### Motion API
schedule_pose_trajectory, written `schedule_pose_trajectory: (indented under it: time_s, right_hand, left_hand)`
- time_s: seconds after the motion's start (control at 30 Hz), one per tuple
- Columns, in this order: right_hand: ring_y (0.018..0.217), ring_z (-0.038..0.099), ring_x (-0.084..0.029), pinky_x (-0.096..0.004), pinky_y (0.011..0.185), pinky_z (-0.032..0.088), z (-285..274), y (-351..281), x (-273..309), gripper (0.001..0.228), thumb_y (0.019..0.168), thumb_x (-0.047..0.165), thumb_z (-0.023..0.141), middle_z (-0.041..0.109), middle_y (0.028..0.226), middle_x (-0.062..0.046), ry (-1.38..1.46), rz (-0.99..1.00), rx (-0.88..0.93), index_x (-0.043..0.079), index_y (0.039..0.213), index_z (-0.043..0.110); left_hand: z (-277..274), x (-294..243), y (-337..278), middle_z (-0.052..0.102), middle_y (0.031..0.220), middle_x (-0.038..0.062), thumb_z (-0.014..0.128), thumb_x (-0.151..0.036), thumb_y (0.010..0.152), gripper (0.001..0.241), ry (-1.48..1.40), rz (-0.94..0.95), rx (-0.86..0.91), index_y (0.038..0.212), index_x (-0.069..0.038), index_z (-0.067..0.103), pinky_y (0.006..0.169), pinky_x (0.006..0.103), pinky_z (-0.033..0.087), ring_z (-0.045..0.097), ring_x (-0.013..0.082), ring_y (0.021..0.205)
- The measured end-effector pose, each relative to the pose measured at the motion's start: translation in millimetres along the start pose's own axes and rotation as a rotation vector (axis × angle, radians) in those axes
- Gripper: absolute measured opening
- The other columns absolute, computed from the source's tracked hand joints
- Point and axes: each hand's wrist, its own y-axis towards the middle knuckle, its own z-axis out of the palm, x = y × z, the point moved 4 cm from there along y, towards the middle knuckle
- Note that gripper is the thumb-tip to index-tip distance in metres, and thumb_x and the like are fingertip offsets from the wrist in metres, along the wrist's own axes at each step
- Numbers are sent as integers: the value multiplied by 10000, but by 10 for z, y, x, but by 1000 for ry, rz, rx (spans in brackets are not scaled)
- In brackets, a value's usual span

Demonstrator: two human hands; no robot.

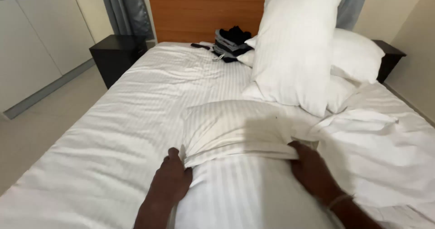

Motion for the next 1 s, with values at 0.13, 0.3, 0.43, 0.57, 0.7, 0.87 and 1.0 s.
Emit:
schedule_pose_trajectory:
  time_s: [0.13,0.3,0.43,0.57,0.7,0.87,1.0]
  right_hand:
    - [1010,731,-276,-385,921,555,-204,91,-183,466,878,127,669,735,1151,-177,56,-64,-53,93,1339,610]
    - [1138,690,-298,-359,1006,528,-503,71,340,447,917,28,504,716,1233,-165,317,-197,-435,43,1353,603]
    - [1188,650,-346,-393,996,505,-174,156,-124,492,856,97,648,690,1272,-199,84,-197,-313,31,1342,608]
    - [1122,698,-312,-407,966,542,-37,92,-534,527,902,294,703,717,1232,-146,89,490,96,184,1405,592]
    - [1021,715,-328,-414,924,575,-216,-89,-374,519,899,262,685,738,1141,-168,79,531,94,146,1397,596]
    - [990,706,-299,-411,878,547,-3,74,-836,474,936,224,585,764,1141,-168,368,386,-40,92,1387,644]
    - [1030,677,-299,-420,901,523,-246,219,-124,476,970,200,447,725,1197,-130,1041,895,-18,167,1437,533]
  left_hand:
    - [51,-22,-155,705,1085,260,623,-112,896,410,-34,171,-45,1292,-47,542,901,493,562,676,424,1048]
    - [-460,-576,-427,731,925,293,534,14,889,489,-451,6,-291,1365,-78,595,806,450,579,752,407,853]
    - [272,25,199,749,934,293,601,-69,856,424,-348,47,-233,1279,-44,601,824,452,583,764,390,899]
    - [640,417,571,674,1152,275,666,-240,908,341,-56,-6,7,1147,2,654,933,475,518,633,431,1116]
    - [392,143,449,737,1066,148,657,-138,841,327,-290,-105,35,1146,-36,715,898,397,551,714,304,1029]
    - [409,56,574,699,860,152,469,26,893,398,-693,-152,88,1193,-6,727,655,425,464,532,233,707]
    - [13,-259,465,804,893,19,471,-1,859,458,-728,-1,227,1213,-30,761,765,287,557,704,120,792]
